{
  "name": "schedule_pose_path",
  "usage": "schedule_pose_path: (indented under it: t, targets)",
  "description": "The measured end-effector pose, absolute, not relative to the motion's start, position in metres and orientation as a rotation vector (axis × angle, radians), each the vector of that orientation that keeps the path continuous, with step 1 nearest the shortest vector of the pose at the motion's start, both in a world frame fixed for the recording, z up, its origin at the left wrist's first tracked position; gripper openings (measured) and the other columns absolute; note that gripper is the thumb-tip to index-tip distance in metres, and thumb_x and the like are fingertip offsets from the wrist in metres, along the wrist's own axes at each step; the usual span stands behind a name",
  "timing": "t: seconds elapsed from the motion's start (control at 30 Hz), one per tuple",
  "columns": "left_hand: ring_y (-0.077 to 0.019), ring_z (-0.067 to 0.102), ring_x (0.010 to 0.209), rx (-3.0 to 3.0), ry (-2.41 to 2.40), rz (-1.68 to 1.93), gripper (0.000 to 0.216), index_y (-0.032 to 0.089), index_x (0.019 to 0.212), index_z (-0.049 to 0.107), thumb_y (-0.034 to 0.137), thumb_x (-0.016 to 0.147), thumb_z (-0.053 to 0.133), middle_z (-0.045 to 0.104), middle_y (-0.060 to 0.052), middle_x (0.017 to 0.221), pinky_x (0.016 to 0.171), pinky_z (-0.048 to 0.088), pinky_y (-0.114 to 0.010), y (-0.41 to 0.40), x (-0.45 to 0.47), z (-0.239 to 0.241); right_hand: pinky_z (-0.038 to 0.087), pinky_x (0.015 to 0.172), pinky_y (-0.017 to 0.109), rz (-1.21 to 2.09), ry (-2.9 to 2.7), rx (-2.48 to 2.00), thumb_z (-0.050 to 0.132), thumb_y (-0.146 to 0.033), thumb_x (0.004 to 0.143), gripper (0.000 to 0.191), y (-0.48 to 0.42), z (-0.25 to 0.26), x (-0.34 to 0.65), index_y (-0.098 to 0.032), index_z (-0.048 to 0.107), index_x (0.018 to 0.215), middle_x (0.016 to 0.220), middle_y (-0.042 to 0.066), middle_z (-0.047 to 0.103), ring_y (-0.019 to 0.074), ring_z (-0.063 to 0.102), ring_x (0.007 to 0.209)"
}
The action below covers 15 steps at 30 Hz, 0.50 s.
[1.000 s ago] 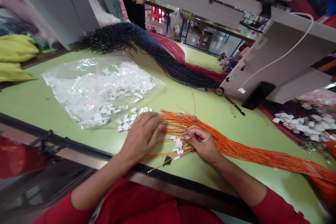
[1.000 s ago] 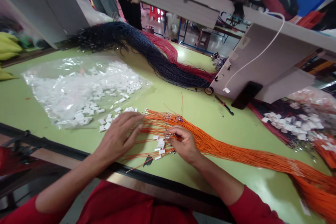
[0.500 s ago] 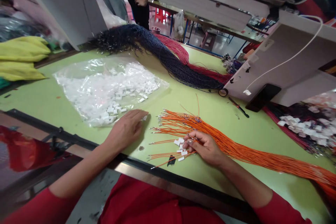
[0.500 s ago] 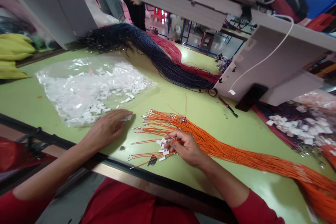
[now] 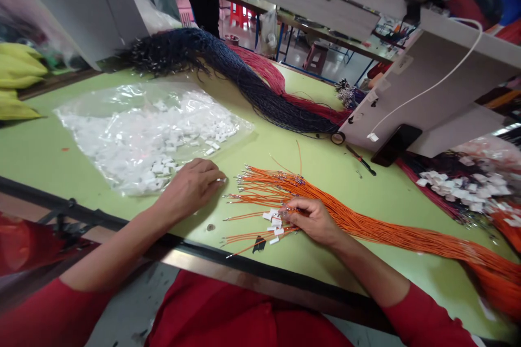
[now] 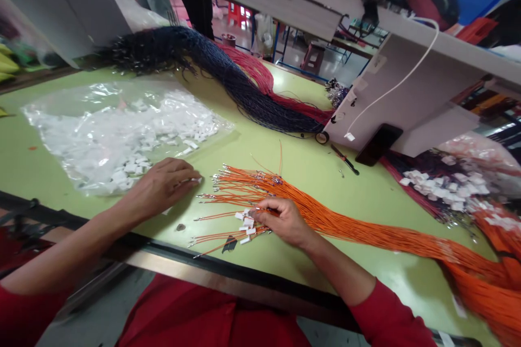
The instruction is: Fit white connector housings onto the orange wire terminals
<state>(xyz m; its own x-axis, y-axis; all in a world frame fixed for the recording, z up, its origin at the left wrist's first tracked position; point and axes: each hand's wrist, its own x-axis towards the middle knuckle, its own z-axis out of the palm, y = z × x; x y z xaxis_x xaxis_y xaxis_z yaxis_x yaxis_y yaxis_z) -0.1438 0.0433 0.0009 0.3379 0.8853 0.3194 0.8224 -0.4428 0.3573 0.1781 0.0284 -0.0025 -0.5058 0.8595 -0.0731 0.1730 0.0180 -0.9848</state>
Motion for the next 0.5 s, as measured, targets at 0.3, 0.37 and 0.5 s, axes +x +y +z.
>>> schedule_pose_path:
  t: [0.3,0.37,0.5]
  targets:
    - [-0.0139,0.059,0.066,1.706,1.153,0.905,0.021,0.019,0.094,0.064,0.037,0.095,0.054,0.065,-0.001,0.076,0.061,0.048,-0.025,-0.002,-0.069,0.017,0.050,0.066,0.026,1.491,-1.649,-1.116,0.073,-0.037,0.082,0.020,0.022,0.005,0.170,-0.017,0.071,0.080,0.079,0.003,0.069,0.0141,0.061,0.071]
    - [-0.0120,0.056,0.061,1.469,1.040,0.888,0.021,0.018,0.094,0.064,0.038,0.093,0.057,0.062,0.002,0.070,0.057,0.047,-0.024,-0.008,-0.055,0.012,0.049,0.065,0.026,1.440,-1.674,-1.095,0.073,-0.035,0.082,0.018,0.021,0.005,0.171,-0.018,0.070,0.077,0.076,0.002,0.067,0.0138,0.059,0.070]
    - [-0.0111,0.058,0.062,1.134,0.905,0.875,0.025,0.017,0.096,0.063,0.041,0.090,0.064,0.064,0.001,0.071,0.063,0.051,-0.026,-0.012,-0.043,0.006,0.048,0.066,0.026,1.338,-1.719,-1.017,0.071,-0.027,0.081,0.010,0.020,0.003,0.172,-0.019,0.070,0.076,0.074,0.001,0.066,0.0134,0.058,0.069]
